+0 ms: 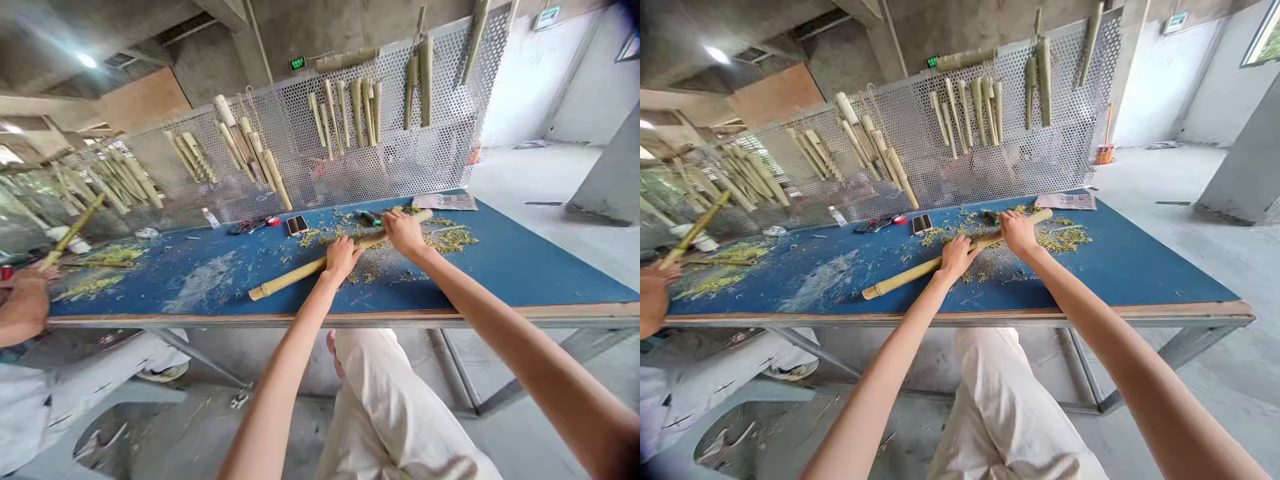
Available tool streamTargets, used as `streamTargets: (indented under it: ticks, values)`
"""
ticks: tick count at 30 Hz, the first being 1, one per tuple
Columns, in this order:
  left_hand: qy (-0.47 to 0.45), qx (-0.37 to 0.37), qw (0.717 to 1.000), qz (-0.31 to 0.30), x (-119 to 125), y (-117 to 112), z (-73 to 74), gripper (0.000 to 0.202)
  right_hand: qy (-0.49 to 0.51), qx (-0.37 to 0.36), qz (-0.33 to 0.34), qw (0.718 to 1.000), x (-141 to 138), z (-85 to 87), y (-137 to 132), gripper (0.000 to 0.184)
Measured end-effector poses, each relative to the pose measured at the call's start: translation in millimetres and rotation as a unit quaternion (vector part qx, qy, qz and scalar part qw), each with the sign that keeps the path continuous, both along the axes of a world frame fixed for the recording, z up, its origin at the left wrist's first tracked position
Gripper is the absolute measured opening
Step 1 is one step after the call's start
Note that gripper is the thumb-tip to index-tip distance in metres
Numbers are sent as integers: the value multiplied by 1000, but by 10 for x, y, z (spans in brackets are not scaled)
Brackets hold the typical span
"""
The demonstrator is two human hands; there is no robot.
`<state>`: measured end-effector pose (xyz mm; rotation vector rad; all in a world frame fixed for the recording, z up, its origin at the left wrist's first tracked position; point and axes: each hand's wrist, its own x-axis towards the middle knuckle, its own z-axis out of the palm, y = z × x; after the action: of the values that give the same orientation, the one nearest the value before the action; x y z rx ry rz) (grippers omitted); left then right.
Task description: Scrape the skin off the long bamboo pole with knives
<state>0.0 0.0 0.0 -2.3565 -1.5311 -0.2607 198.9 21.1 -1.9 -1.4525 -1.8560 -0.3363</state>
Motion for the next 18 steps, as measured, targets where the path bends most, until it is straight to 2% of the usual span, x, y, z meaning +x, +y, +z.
streamTargets:
  ticks: [4,8,12,18]
  values:
    - [-3,40,999,35,-10,-12,62,37,104,88,-98,986,285,125,-1,39]
    - [-25,111,991,67,-53,-3,123,33,155,139,-138,968,419,168,-6,47]
    - [-43,135,984,110,-117,-9,187,37,178,114,-154,965,406,168,-19,54]
    - [-43,97,988,113,-126,-62,238,47,138,44,-189,971,315,238,-86,56]
